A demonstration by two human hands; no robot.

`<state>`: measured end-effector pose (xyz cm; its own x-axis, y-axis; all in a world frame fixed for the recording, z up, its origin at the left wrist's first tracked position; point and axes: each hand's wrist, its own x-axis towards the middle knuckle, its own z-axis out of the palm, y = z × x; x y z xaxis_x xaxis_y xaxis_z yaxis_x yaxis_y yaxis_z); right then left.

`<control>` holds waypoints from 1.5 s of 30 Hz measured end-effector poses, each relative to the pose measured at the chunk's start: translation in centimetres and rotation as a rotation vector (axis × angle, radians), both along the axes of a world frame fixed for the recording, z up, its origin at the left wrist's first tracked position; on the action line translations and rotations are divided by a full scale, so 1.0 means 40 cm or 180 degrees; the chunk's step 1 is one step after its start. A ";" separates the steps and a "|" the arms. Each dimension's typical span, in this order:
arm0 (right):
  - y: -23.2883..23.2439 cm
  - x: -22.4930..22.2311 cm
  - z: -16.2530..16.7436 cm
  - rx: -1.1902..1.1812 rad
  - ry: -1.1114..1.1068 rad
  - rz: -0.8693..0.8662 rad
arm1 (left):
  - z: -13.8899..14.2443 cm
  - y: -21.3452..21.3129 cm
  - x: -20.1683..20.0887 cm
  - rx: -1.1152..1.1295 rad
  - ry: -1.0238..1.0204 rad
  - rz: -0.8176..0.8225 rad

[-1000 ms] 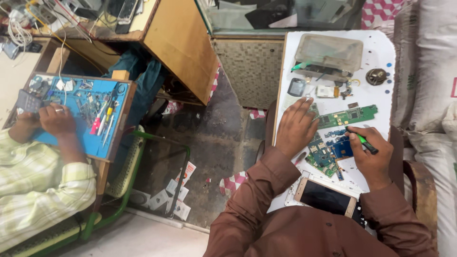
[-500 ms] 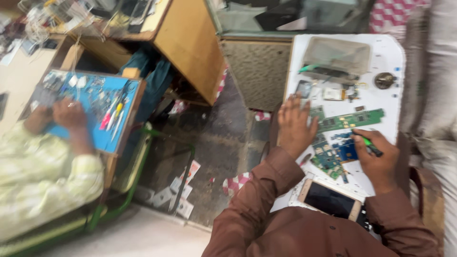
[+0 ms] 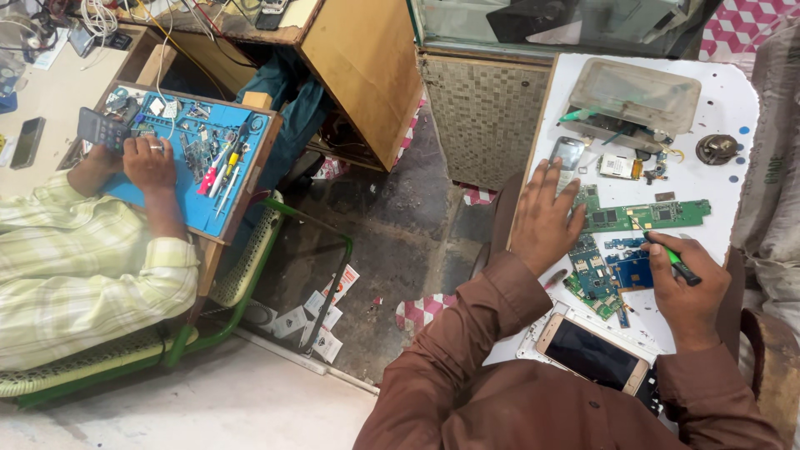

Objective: The person uses a green marker to repeatedly rub and mark specific areas on a green circuit board placed on a white work surface. The person holds the board steady with the left hand while applying the marker with the right hand. Other electronic components and a smartphone are visible on the table.

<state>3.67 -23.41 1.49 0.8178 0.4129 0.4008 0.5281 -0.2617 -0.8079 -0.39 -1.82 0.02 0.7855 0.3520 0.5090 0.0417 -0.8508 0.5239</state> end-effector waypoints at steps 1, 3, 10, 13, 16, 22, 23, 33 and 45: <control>0.000 0.001 0.001 -0.0035 0.0014 -0.0022 | 0.000 0.000 0.000 -0.0017 -0.0008 -0.0006; -0.002 -0.001 0.002 -0.0060 0.0024 -0.0039 | 0.000 -0.001 -0.001 -0.0050 -0.0037 -0.0021; -0.002 -0.003 0.002 -0.0017 0.0004 0.0037 | 0.003 0.000 -0.002 -0.0016 0.0053 -0.0054; -0.001 -0.002 0.000 -0.0006 -0.0024 0.0058 | 0.002 0.001 -0.002 -0.0022 0.0069 -0.0087; 0.000 0.002 -0.003 -0.0121 -0.0158 -0.0035 | 0.000 0.002 0.002 0.0021 0.0114 -0.0083; 0.004 -0.002 -0.010 -0.0419 -0.0660 -0.0109 | -0.004 0.004 -0.001 0.0035 0.0082 -0.0089; 0.004 -0.002 -0.011 -0.0380 -0.0731 -0.0092 | -0.004 0.004 -0.001 0.0041 0.0080 -0.0084; 0.010 0.008 -0.014 -0.0363 -0.0945 -0.0008 | -0.002 0.006 -0.001 0.0071 0.0092 -0.0074; 0.016 0.006 -0.005 -0.0375 -0.0938 -0.0026 | -0.004 0.007 0.000 0.0067 0.0123 -0.0081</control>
